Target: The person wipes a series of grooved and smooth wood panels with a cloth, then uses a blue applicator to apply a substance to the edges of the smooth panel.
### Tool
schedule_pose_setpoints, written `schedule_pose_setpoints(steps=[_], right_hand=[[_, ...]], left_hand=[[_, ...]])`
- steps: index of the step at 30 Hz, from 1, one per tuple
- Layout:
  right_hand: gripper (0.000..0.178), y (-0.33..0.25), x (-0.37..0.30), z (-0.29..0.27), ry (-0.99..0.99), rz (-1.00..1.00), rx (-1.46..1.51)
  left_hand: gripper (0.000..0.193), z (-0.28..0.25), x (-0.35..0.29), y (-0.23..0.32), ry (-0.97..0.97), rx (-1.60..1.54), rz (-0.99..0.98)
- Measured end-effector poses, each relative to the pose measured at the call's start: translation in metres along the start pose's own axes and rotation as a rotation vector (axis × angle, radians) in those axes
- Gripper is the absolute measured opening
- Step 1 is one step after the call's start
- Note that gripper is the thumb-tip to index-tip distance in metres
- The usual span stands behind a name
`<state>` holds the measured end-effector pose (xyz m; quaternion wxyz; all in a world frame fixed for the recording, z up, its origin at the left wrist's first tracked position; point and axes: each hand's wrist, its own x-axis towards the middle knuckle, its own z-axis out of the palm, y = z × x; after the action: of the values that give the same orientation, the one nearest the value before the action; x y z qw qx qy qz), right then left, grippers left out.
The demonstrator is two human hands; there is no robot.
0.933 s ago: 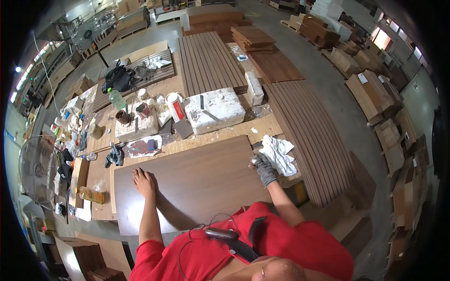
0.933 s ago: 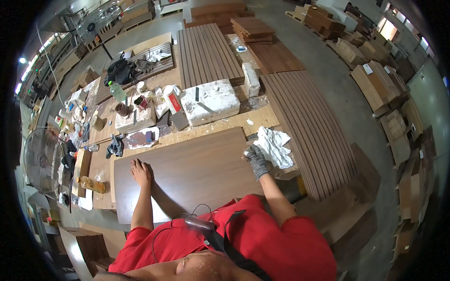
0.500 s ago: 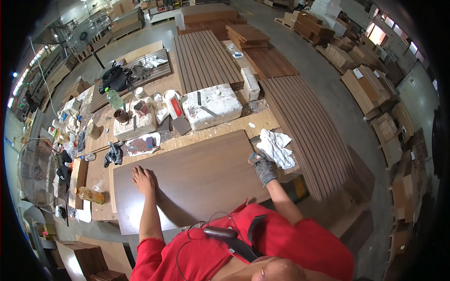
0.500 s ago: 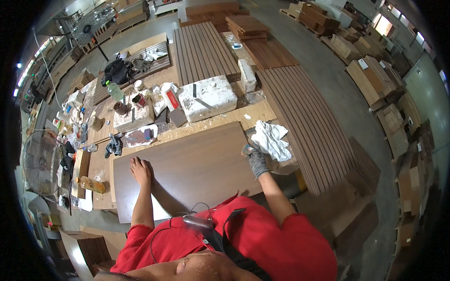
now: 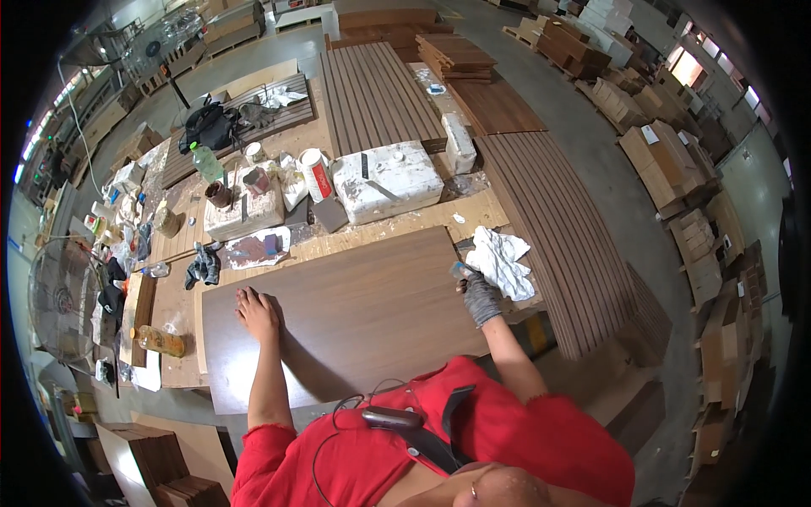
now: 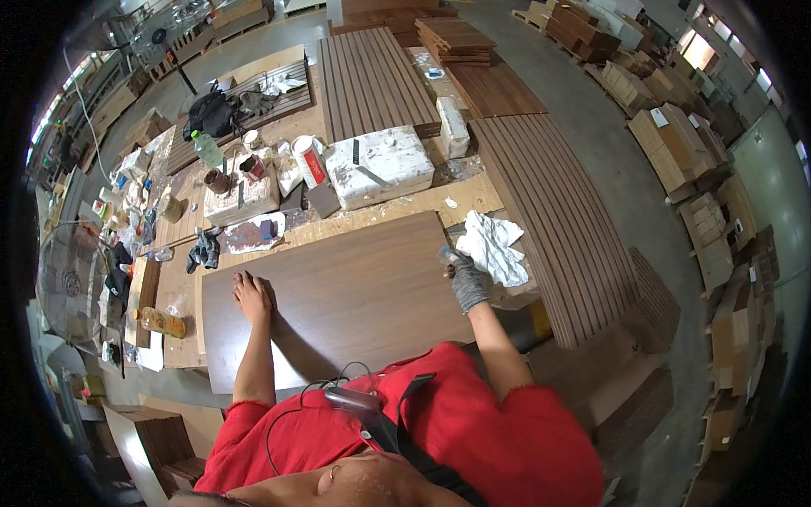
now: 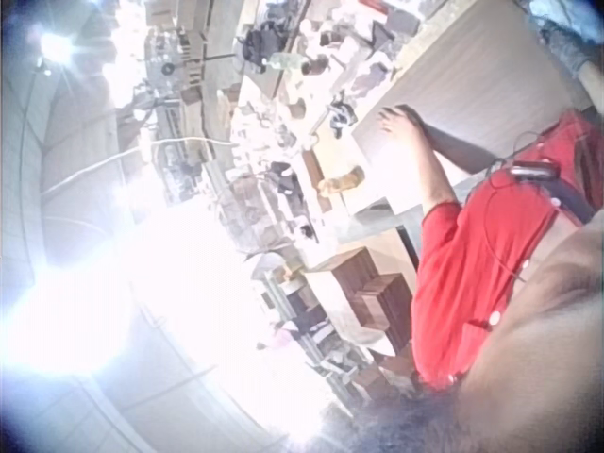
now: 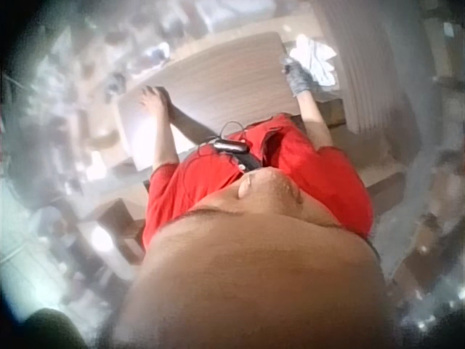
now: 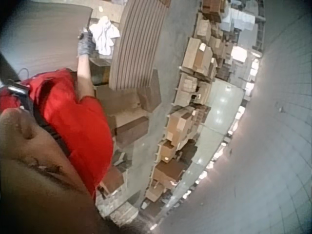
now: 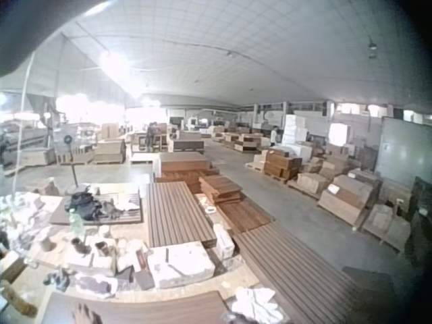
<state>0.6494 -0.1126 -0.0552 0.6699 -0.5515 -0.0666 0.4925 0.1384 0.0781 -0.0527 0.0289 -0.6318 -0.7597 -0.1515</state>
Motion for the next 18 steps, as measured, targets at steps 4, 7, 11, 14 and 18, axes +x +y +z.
schedule_pose_setpoints(steps=[4, 7, 11, 14, 18], right_hand=[[0.029, 0.013, 0.009, 0.007, -0.01, -0.072, -0.044], [0.034, 0.015, 0.016, 0.005, -0.032, -0.02, 0.026], [0.027, 0.012, 0.008, 0.005, -0.085, -0.028, 0.151], [0.021, 0.006, -0.001, 0.009, -0.096, -0.021, 0.226], [0.022, -0.002, -0.006, 0.007, -0.09, -0.002, 0.275]], left_hand=[[0.053, 0.002, 0.001, 0.004, 0.006, -0.02, 0.004], [0.053, 0.003, 0.001, 0.004, 0.012, -0.015, 0.004], [0.053, 0.003, 0.001, 0.004, 0.017, -0.02, 0.0], [0.053, 0.003, 0.001, 0.002, 0.027, -0.012, 0.007], [0.053, 0.006, 0.001, 0.001, 0.03, -0.011, 0.014]])
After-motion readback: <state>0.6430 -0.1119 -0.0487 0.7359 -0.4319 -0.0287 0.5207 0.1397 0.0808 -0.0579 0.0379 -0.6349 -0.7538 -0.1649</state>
